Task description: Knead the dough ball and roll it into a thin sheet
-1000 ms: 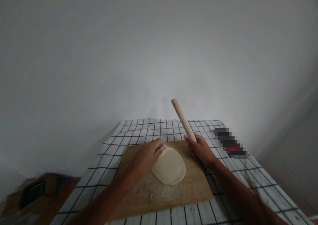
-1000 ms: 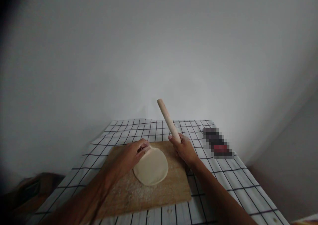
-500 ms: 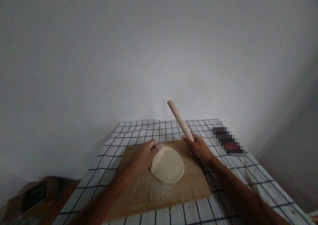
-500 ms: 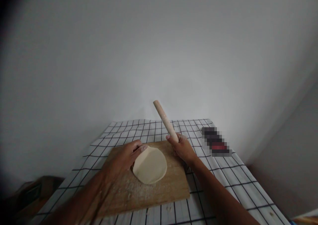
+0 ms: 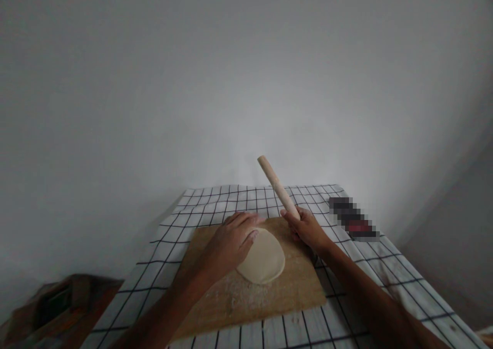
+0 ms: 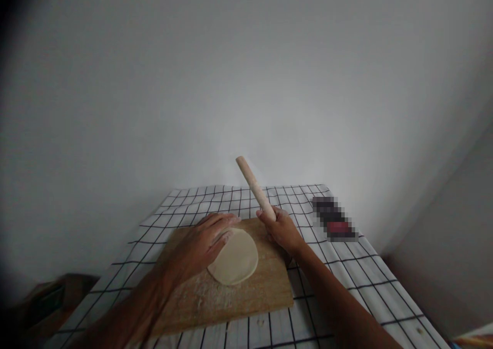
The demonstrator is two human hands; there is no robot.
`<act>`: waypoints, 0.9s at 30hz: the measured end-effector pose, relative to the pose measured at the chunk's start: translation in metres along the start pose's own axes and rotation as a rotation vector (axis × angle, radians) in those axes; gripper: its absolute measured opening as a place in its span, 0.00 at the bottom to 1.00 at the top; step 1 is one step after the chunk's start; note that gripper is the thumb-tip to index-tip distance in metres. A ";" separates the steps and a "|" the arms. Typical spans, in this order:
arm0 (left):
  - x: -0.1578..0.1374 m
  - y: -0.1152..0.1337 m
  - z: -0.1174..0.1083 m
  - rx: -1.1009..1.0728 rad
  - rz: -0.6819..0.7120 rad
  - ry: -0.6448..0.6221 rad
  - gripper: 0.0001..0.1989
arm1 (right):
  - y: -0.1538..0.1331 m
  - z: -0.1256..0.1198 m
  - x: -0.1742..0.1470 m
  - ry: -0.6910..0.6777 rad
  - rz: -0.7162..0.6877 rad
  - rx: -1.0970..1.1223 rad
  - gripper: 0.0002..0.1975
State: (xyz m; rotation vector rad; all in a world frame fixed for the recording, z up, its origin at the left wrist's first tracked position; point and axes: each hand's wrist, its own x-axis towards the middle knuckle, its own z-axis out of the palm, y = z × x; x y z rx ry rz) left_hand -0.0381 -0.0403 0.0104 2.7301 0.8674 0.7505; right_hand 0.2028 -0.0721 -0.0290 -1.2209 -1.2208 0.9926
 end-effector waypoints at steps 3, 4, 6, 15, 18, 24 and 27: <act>-0.002 -0.007 0.011 0.036 -0.079 -0.051 0.19 | 0.000 0.001 0.001 -0.010 0.009 0.007 0.22; -0.001 -0.010 0.013 0.035 -0.089 -0.082 0.18 | 0.001 0.001 0.001 -0.010 0.011 0.005 0.22; 0.002 -0.014 0.016 0.016 -0.094 -0.122 0.15 | 0.001 0.000 0.001 -0.005 0.010 -0.006 0.22; 0.013 -0.003 0.020 0.117 -0.029 -0.093 0.10 | 0.001 -0.002 0.000 0.009 -0.016 -0.044 0.23; 0.007 -0.004 0.025 0.159 -0.047 -0.103 0.11 | 0.001 -0.003 0.000 0.004 -0.023 -0.033 0.22; 0.010 -0.002 0.029 0.010 -0.192 -0.045 0.12 | 0.000 -0.003 0.000 -0.005 -0.035 -0.010 0.21; 0.023 0.001 0.025 -0.060 -0.250 -0.099 0.14 | 0.001 -0.003 0.000 -0.008 -0.043 -0.015 0.21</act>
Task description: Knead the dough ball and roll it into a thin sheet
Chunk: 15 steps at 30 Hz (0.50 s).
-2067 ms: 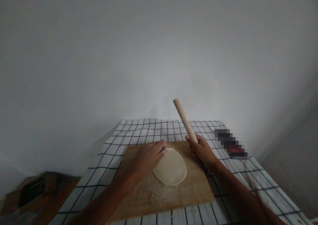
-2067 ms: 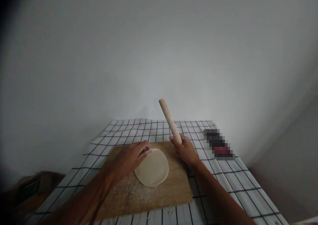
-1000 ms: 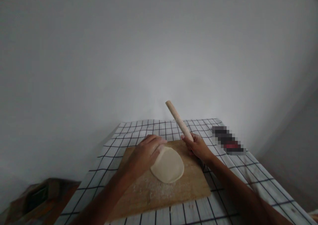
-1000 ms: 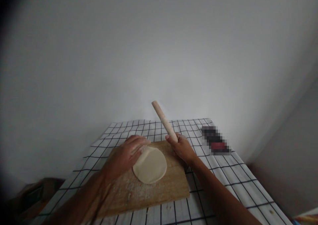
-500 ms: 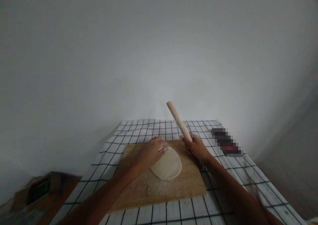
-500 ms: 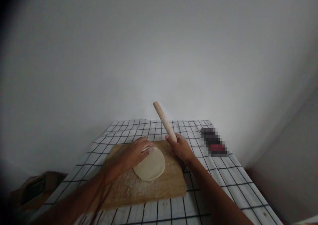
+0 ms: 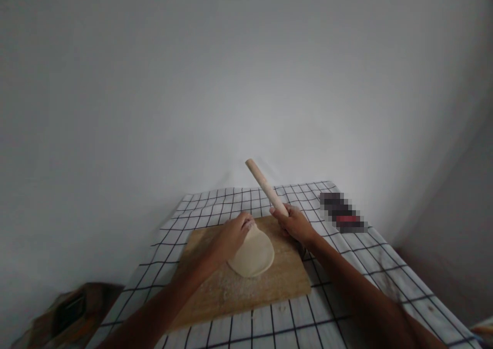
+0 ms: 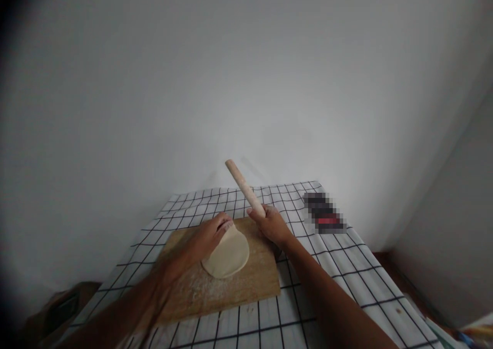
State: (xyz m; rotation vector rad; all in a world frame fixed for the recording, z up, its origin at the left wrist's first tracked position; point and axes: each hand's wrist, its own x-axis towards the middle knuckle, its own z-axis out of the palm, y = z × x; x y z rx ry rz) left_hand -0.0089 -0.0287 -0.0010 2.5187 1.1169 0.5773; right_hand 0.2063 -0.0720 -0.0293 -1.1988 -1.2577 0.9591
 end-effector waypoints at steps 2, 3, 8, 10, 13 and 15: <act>0.007 0.001 -0.005 0.003 -0.006 -0.043 0.16 | 0.000 0.000 0.001 -0.002 -0.004 -0.005 0.21; 0.011 0.001 -0.008 0.008 -0.003 -0.078 0.17 | 0.001 0.000 0.001 -0.003 -0.006 -0.008 0.21; 0.014 -0.003 -0.022 0.088 0.046 -0.263 0.14 | 0.000 -0.002 0.000 -0.012 -0.003 -0.019 0.21; 0.006 0.001 -0.024 0.158 0.108 -0.215 0.10 | 0.000 -0.002 0.000 -0.014 -0.005 -0.023 0.21; -0.014 0.010 -0.021 0.315 0.218 -0.138 0.09 | 0.001 -0.003 0.000 -0.017 -0.005 -0.030 0.21; -0.026 0.013 -0.016 0.371 0.248 -0.113 0.10 | 0.002 -0.003 0.001 -0.024 -0.004 -0.035 0.21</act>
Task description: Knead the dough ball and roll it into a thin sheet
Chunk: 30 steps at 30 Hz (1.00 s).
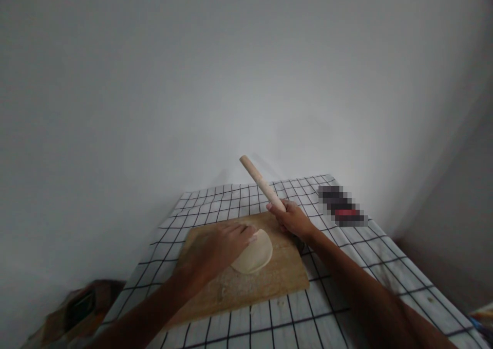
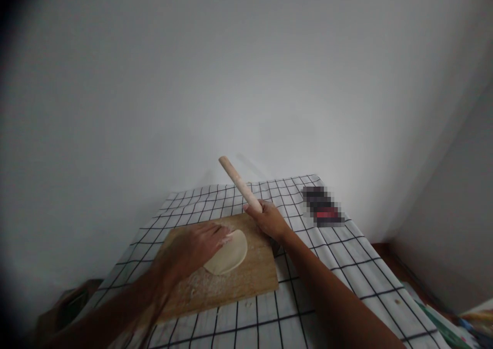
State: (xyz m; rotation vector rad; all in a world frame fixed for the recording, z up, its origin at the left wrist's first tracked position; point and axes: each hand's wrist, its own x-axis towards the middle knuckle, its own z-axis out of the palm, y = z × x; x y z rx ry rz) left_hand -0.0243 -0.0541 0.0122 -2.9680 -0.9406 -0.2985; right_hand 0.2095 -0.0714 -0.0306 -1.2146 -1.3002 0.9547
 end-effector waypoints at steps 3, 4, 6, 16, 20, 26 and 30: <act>-0.005 0.002 0.009 -0.076 -0.069 0.071 0.10 | 0.000 0.001 0.000 -0.009 -0.001 -0.011 0.21; -0.003 0.000 0.012 -0.135 -0.114 0.099 0.10 | 0.000 0.002 -0.001 -0.010 -0.002 -0.017 0.21; 0.005 -0.004 0.015 -0.260 -0.183 0.125 0.11 | -0.001 0.004 -0.002 -0.009 -0.004 -0.032 0.21; 0.037 -0.029 0.009 -0.542 -0.220 -0.142 0.22 | -0.008 0.006 -0.005 -0.008 -0.011 -0.107 0.21; 0.025 -0.016 -0.001 -0.435 -0.189 -0.049 0.16 | -0.010 0.006 -0.006 0.004 -0.008 -0.141 0.21; 0.010 0.011 -0.005 -0.351 -0.212 0.088 0.12 | -0.014 0.008 -0.009 0.007 -0.018 -0.177 0.21; 0.018 0.001 -0.012 -0.432 -0.299 -0.062 0.16 | -0.013 0.008 -0.009 0.022 -0.018 -0.203 0.22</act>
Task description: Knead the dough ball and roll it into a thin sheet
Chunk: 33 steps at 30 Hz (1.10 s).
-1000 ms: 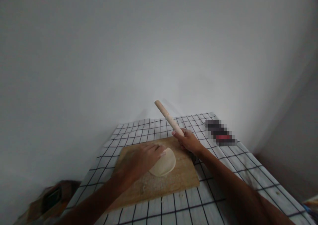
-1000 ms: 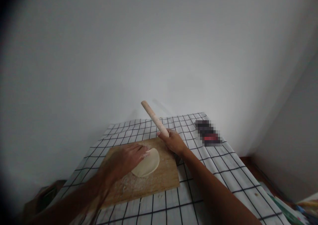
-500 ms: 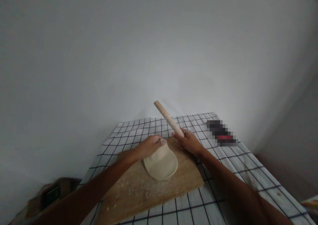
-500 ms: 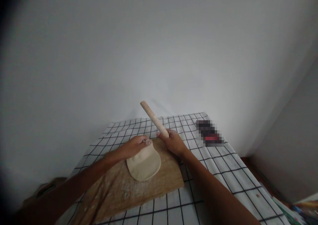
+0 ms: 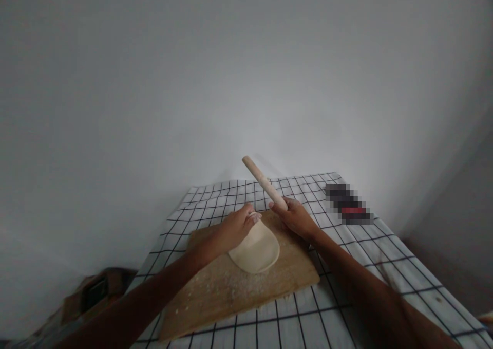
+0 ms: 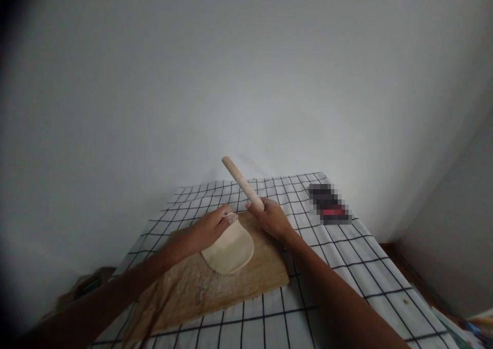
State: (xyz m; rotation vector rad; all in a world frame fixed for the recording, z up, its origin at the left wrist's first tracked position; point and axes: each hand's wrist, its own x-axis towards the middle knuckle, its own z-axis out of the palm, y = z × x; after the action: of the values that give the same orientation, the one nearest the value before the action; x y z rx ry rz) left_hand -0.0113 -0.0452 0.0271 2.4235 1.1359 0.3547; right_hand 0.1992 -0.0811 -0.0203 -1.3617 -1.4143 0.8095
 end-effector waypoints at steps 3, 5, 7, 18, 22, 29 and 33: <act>0.010 -0.004 -0.015 -0.062 -0.094 -0.336 0.21 | 0.002 0.000 0.001 0.021 0.002 -0.025 0.21; 0.013 -0.004 -0.023 -0.037 -0.097 -0.475 0.22 | 0.002 0.000 0.002 0.032 -0.004 -0.040 0.21; 0.011 0.000 -0.026 0.023 -0.064 -0.490 0.20 | 0.001 0.000 0.002 0.031 -0.013 -0.052 0.20; -0.031 0.011 -0.019 -0.007 0.020 -0.106 0.22 | 0.000 0.002 0.001 0.030 -0.026 -0.146 0.21; -0.012 -0.003 -0.017 -0.267 -0.040 -0.297 0.25 | -0.003 0.006 -0.001 0.059 -0.042 -0.223 0.20; 0.002 -0.010 -0.022 -0.674 -0.128 -0.610 0.25 | -0.006 0.011 -0.004 0.111 -0.047 -0.342 0.20; 0.002 -0.004 -0.023 -0.529 -0.166 -0.663 0.24 | -0.005 0.010 -0.003 0.106 -0.048 -0.355 0.20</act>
State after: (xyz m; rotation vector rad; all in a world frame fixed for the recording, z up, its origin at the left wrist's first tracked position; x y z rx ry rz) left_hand -0.0217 -0.0346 0.0451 1.7575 0.7996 -0.1826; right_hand 0.1876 -0.0836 -0.0191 -1.6052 -1.5494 0.4597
